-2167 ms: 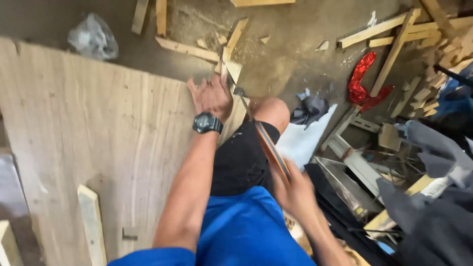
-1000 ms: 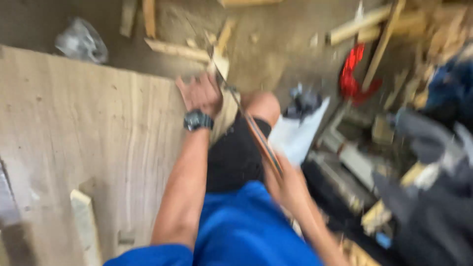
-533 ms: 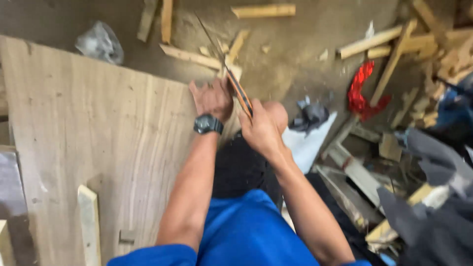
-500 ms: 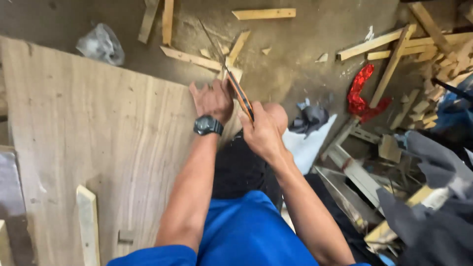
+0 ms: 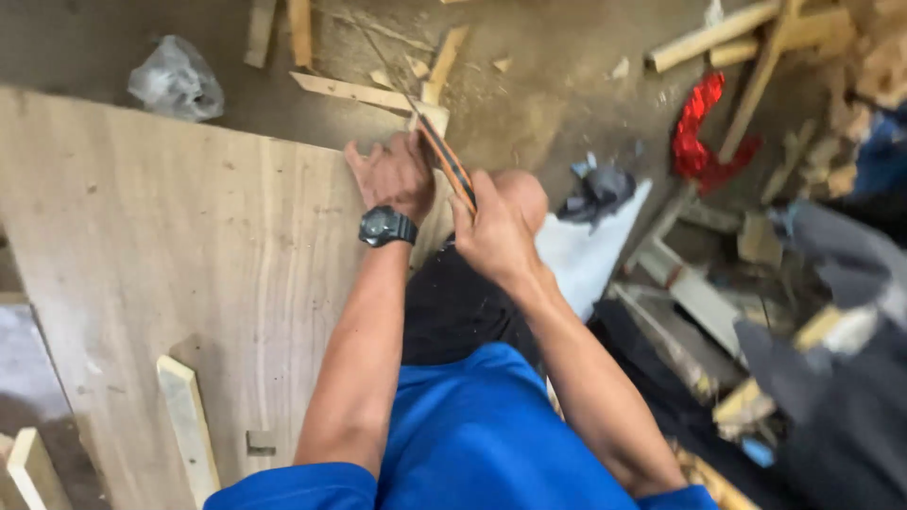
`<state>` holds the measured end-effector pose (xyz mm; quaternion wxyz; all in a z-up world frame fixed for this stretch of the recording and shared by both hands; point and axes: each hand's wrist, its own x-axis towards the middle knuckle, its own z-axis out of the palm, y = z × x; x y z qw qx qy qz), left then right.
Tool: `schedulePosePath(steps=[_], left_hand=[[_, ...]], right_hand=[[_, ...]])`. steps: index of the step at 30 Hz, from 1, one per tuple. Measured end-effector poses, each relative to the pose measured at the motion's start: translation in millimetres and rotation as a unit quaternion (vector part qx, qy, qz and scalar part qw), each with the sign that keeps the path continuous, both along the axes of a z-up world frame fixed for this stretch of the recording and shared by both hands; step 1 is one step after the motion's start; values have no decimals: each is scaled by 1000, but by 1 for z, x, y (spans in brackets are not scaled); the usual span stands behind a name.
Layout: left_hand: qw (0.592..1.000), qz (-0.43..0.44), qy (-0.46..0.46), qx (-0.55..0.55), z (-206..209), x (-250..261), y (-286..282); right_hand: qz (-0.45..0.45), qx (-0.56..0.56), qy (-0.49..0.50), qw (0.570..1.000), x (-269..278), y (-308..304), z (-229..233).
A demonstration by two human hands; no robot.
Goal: Measuring, marking, and cutting wooden planks using a hand saw and square ruler on a workbench.
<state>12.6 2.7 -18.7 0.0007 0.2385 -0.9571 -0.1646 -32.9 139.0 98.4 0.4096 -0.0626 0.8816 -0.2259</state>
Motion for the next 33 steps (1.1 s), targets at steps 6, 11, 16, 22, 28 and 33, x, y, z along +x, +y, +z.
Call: schedulePosePath(steps=[6, 11, 16, 22, 28, 33], left_hand=[[996, 8, 84, 17, 15, -9, -8], [973, 26, -200, 112, 44, -16, -10], [942, -64, 247, -219, -38, 10, -5], [982, 26, -175, 73, 12, -8, -10], [993, -70, 64, -67, -8, 9, -11], [994, 23, -106, 26, 12, -3, -11]], right_hand=[[-107, -22, -12, 994, 72, 96, 154], [-71, -45, 45, 995, 39, 25, 24], [-33, -109, 131, 985, 40, 31, 77], [-63, -31, 9, 998, 37, 34, 70], [-49, -37, -62, 996, 15, 12, 50], [-134, 21, -66, 988, 69, 79, 143]])
